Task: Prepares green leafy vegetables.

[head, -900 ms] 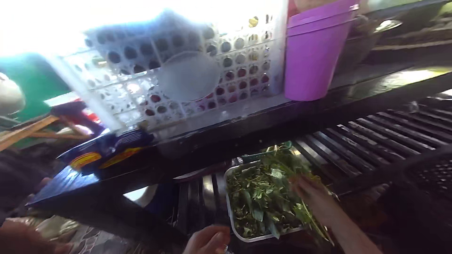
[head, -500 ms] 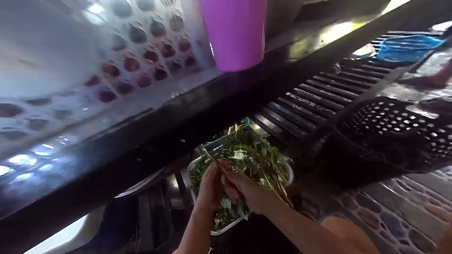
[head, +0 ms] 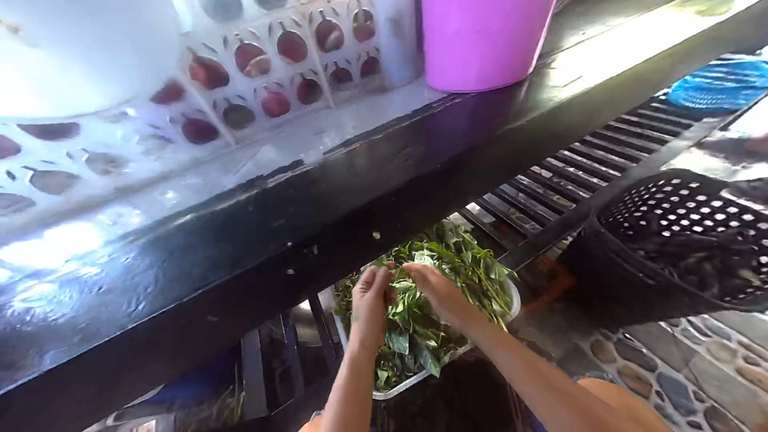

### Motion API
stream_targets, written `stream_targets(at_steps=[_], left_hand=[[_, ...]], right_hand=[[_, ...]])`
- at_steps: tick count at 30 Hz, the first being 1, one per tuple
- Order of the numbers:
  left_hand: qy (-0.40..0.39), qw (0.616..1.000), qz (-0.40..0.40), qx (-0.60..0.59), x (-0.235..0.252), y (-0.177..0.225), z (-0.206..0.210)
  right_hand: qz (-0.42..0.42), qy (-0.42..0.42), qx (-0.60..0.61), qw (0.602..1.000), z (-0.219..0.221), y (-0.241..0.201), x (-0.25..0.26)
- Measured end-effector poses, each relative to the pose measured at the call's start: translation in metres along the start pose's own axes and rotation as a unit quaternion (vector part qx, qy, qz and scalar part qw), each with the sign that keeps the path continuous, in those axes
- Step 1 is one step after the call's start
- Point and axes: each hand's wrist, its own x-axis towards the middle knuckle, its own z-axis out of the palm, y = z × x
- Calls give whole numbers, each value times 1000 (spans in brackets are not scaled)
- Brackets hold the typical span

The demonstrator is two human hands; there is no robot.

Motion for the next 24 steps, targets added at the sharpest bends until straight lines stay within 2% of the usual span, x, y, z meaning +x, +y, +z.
stream_targets(at_steps=[2, 4, 6, 8, 11, 14, 16, 20, 22, 24], left_hand=[[-45, 999, -8, 23, -8, -15, 14], [-67, 997, -32, 24, -15, -25, 25], [-62, 995, -75, -20, -19, -29, 33], [-25, 992, -112, -50, -18, -30, 34], [14, 992, -124, 5, -13, -34, 31], [-9, 986, -160, 50, -10, -35, 32], [-43, 977, -195, 70, -10, -33, 33], [-111, 958, -259, 52, -20, -13, 28], [-113, 958, -255, 66, -22, -7, 25], [-81, 972, -196, 98, -25, -4, 22]], right_hand=[[48, 46, 91, 994, -9, -17, -1], [52, 93, 162, 981, -13, -21, -2], [33, 134, 163, 977, -13, -16, -1], [20, 143, 133, 980, -14, -14, -4], [-1, 145, 104, 984, -10, -14, -9], [-5, 150, 139, 979, -7, -11, -11], [6, 141, 181, 973, -11, -9, -11], [17, 62, 236, 970, -22, -9, -11], [21, 25, 243, 970, -23, -8, -10], [35, -10, 235, 971, -21, -8, -10]])
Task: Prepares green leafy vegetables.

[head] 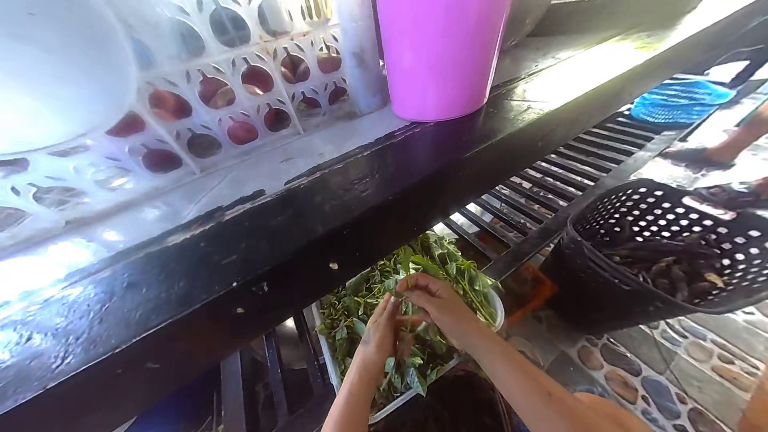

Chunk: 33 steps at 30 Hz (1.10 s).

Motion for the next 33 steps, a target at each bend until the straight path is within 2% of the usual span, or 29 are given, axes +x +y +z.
stream_targets(at_steps=[3, 7, 9, 12, 15, 18, 21, 23, 25, 30, 33], left_hand=[[116, 979, 169, 21, 10, -5, -5], [168, 939, 281, 108, 14, -5, -6], [197, 930, 289, 112, 16, -6, -2], [228, 932, 281, 26, 15, 3, -8], [242, 929, 275, -55, 14, 19, -23], [225, 938, 260, -51, 11, 25, -32], [195, 935, 295, 16, 15, 15, -34], [183, 927, 315, 83, 18, 10, -32], [173, 920, 322, 141, 19, 7, -28], [151, 909, 325, 213, 19, -1, -16], [134, 895, 345, 250, 18, -6, -13]], right_hand=[[14, -30, -50, 998, 7, 9, 1], [-47, -55, -163, 984, 20, 28, 6], [-64, -44, -237, 968, 28, 35, 5], [-33, -47, -352, 934, 37, 34, -2], [34, -87, -399, 912, 37, 32, -2], [32, -79, -429, 899, 28, 33, 0], [-124, 62, -421, 896, 15, 28, 3], [-250, 174, -416, 857, 5, 21, 7], [-340, 242, -417, 807, -5, 8, 9], [-448, 264, -482, 705, -21, -10, 8], [-456, 252, -518, 679, -27, -10, 11]])
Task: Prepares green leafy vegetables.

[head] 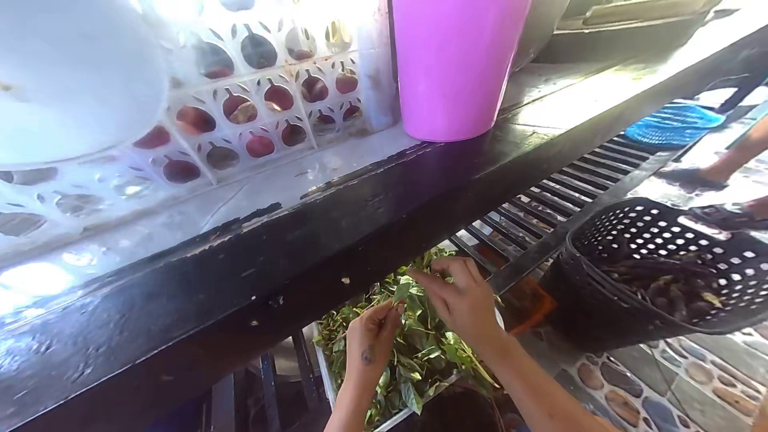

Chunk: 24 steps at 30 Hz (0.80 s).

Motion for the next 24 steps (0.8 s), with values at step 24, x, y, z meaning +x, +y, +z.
stream_targets(at_steps=[24], left_hand=[[-18, 999, -13, -28, -1, -2, -12]], right_hand=[[18, -223, 72, 972, 7, -3, -17]])
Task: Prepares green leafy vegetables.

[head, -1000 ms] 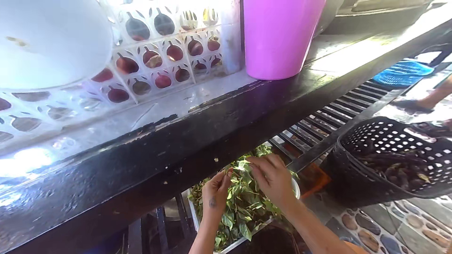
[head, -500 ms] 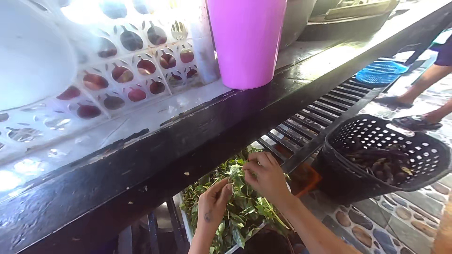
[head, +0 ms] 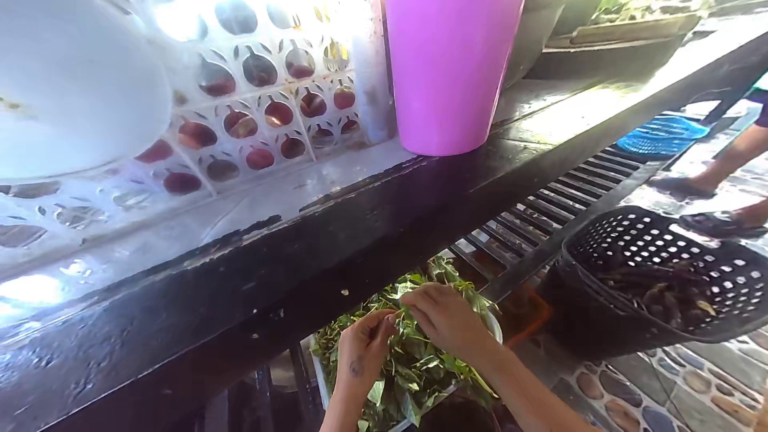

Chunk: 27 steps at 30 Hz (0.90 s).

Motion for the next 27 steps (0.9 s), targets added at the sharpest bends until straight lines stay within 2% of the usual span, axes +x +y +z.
stream_targets(at_steps=[6, 8, 10, 11, 13, 15, 16, 18, 19, 20, 21, 22, 23, 24, 25, 27], left_hand=[[10, 999, 33, 13, 0, 0, -5], [-6, 999, 34, 11, -4, 1, -4], [-27, 999, 29, -8, -7, 2, -3], [-32, 999, 24, -20, -8, 4, -2], [-38, 998, 17, -39, -7, 7, -3], [-44, 998, 18, -43, -5, 10, -1], [-49, 998, 16, -37, -4, 10, 0], [-49, 999, 12, -16, -2, 9, 0], [-43, 999, 9, 5, -2, 8, -2], [-31, 999, 6, 28, -2, 6, -7], [-17, 999, 3, 41, -2, 2, -13], [-4, 999, 0, 41, -2, -2, -20], [10, 999, -3, 31, -3, -4, -26], [23, 1000, -7, 19, -2, -6, -31], [31, 999, -9, 14, -2, -8, -36], [35, 999, -23, 27, -1, -11, -41]], right_hand=[[-29, 16, -48, 998, 3, -4, -2], [15, 60, 11, 998, 9, -6, -3], [141, 86, 165, 972, 7, -11, 0], [226, 92, 272, 931, 1, -14, 5], [362, 127, 457, 802, -10, -18, 14], [424, 168, 575, 679, -8, -15, 17], [443, 180, 612, 630, -6, -15, 17], [476, 207, 652, 553, -9, -16, 19], [491, 226, 656, 527, -14, -13, 21], [496, 252, 650, 518, -21, -7, 22], [487, 277, 638, 528, -27, 1, 24], [468, 292, 611, 567, -32, 8, 24], [448, 284, 562, 634, -34, 12, 25], [434, 240, 495, 714, -36, 12, 25], [417, 160, 425, 787, -36, 8, 25], [337, -46, 267, 902, -21, 8, 23]])
